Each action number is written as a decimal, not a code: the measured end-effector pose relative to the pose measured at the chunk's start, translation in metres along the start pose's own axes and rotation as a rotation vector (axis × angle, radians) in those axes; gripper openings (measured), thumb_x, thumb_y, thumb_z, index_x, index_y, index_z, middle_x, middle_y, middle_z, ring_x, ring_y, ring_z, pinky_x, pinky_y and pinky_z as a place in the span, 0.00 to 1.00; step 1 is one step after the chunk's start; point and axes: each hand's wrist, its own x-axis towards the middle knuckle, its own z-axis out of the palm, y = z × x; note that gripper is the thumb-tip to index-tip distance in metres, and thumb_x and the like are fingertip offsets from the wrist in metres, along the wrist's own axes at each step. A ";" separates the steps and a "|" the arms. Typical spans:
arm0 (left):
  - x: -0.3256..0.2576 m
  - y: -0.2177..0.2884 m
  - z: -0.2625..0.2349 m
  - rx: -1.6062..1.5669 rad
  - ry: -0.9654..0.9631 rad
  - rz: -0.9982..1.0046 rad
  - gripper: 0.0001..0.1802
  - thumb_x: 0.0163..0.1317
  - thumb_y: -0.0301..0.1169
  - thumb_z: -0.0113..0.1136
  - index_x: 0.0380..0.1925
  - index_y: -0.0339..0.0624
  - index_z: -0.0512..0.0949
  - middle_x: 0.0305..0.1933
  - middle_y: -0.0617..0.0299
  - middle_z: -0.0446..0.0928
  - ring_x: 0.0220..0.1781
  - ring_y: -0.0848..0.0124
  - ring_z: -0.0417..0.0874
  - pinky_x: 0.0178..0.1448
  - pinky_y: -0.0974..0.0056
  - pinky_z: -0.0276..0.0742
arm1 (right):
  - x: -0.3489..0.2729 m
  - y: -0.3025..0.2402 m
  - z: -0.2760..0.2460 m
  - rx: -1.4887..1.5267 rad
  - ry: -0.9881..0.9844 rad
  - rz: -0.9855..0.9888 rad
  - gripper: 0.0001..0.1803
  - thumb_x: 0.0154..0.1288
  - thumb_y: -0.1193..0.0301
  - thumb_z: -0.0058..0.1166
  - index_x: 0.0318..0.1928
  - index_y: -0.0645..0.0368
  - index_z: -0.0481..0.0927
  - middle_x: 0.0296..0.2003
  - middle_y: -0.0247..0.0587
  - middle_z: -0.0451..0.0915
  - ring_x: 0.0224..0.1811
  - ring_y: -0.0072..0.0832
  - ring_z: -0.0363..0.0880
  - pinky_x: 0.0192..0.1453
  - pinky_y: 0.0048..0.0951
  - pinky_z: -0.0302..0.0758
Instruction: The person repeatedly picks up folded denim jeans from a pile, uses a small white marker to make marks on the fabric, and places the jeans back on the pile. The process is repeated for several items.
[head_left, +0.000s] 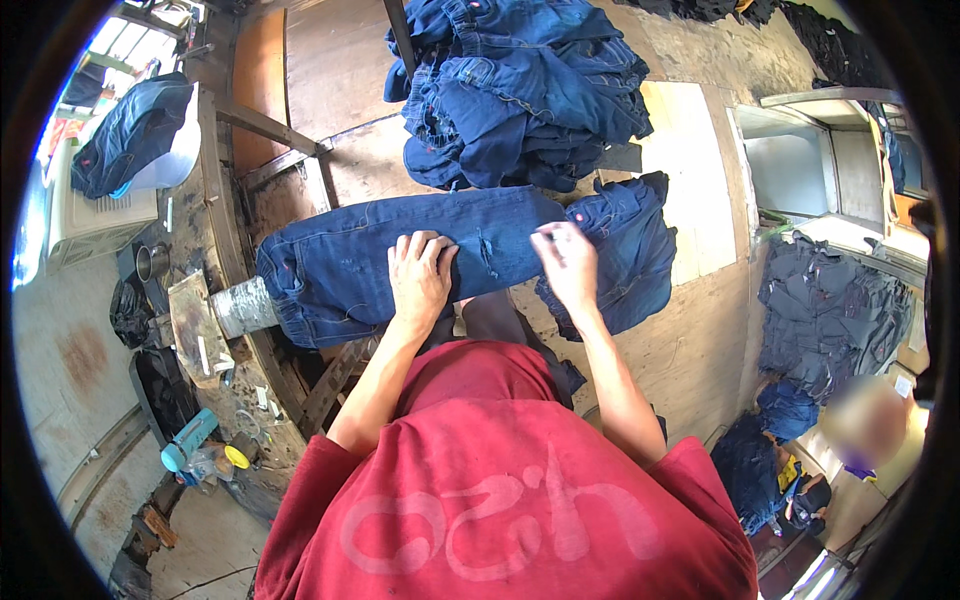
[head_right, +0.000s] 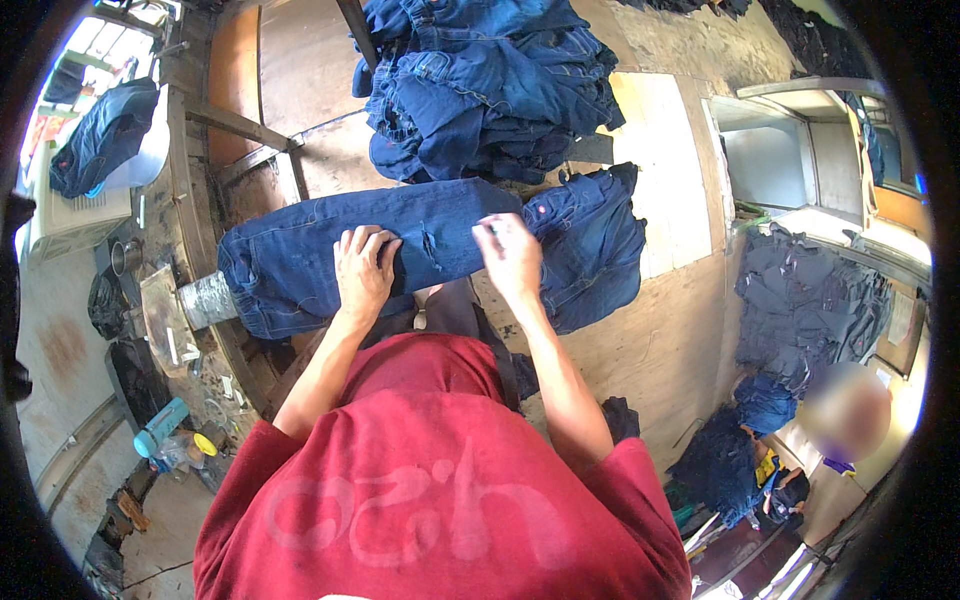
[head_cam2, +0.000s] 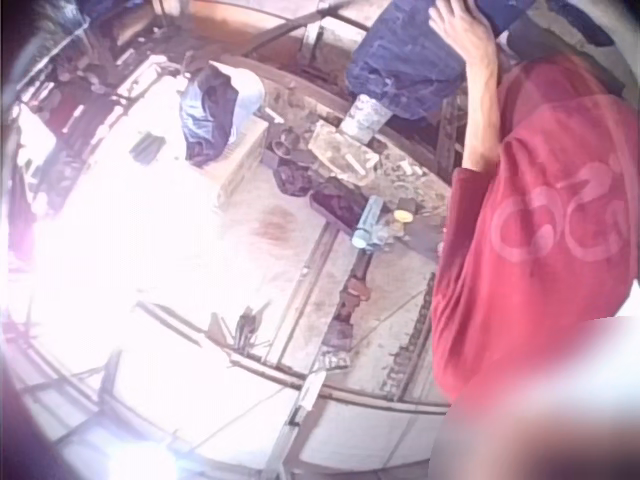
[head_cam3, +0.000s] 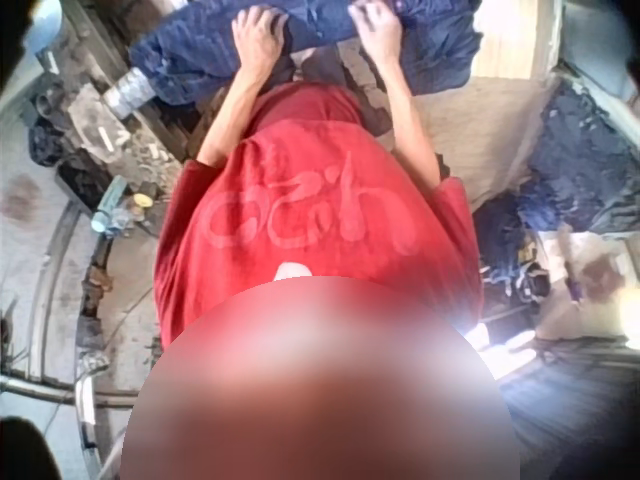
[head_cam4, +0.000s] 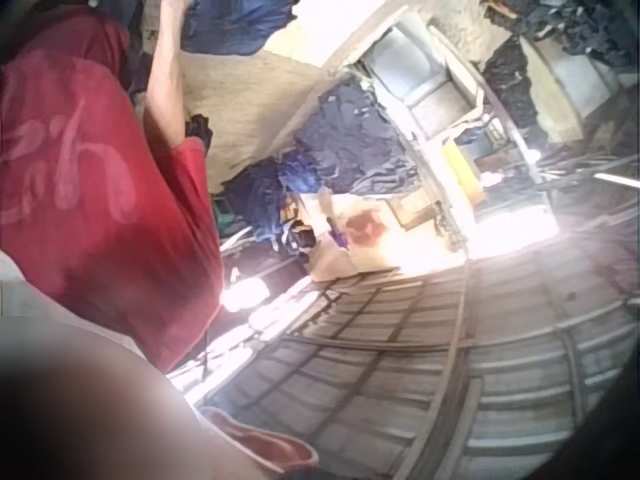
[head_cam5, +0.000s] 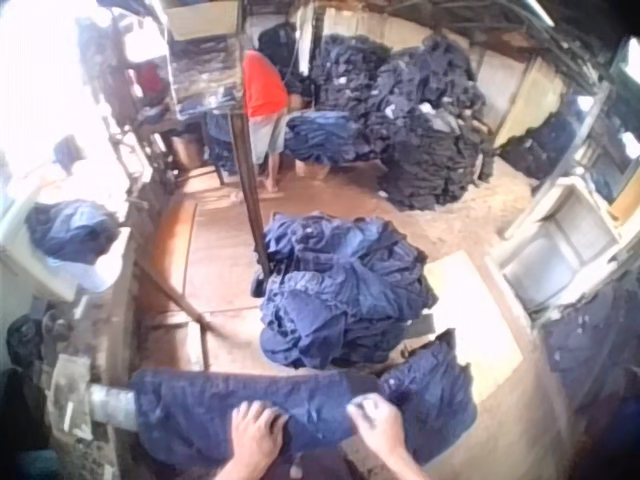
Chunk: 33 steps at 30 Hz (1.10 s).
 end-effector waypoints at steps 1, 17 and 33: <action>-0.002 -0.003 0.003 -0.016 0.010 0.018 0.08 0.67 0.32 0.75 0.43 0.46 0.87 0.47 0.61 0.84 0.51 0.56 0.83 0.54 0.51 0.74 | 0.003 -0.012 0.011 -0.007 -0.107 0.030 0.13 0.75 0.62 0.73 0.47 0.59 0.89 0.34 0.40 0.89 0.30 0.26 0.81 0.36 0.32 0.77; -0.010 -0.006 -0.003 -0.045 0.054 0.019 0.07 0.69 0.30 0.73 0.43 0.46 0.85 0.47 0.61 0.83 0.52 0.58 0.85 0.59 0.52 0.72 | 0.025 -0.031 0.043 -0.103 -0.501 -0.084 0.19 0.79 0.60 0.67 0.36 0.64 0.83 0.25 0.41 0.76 0.29 0.23 0.68 0.36 0.35 0.70; -0.003 -0.001 -0.001 -0.054 -0.083 0.209 0.26 0.69 0.39 0.74 0.64 0.47 0.82 0.73 0.57 0.80 0.76 0.54 0.77 0.76 0.46 0.66 | 0.024 -0.018 0.017 0.031 -0.049 0.098 0.14 0.79 0.65 0.68 0.37 0.63 0.86 0.30 0.31 0.83 0.33 0.16 0.74 0.39 0.28 0.73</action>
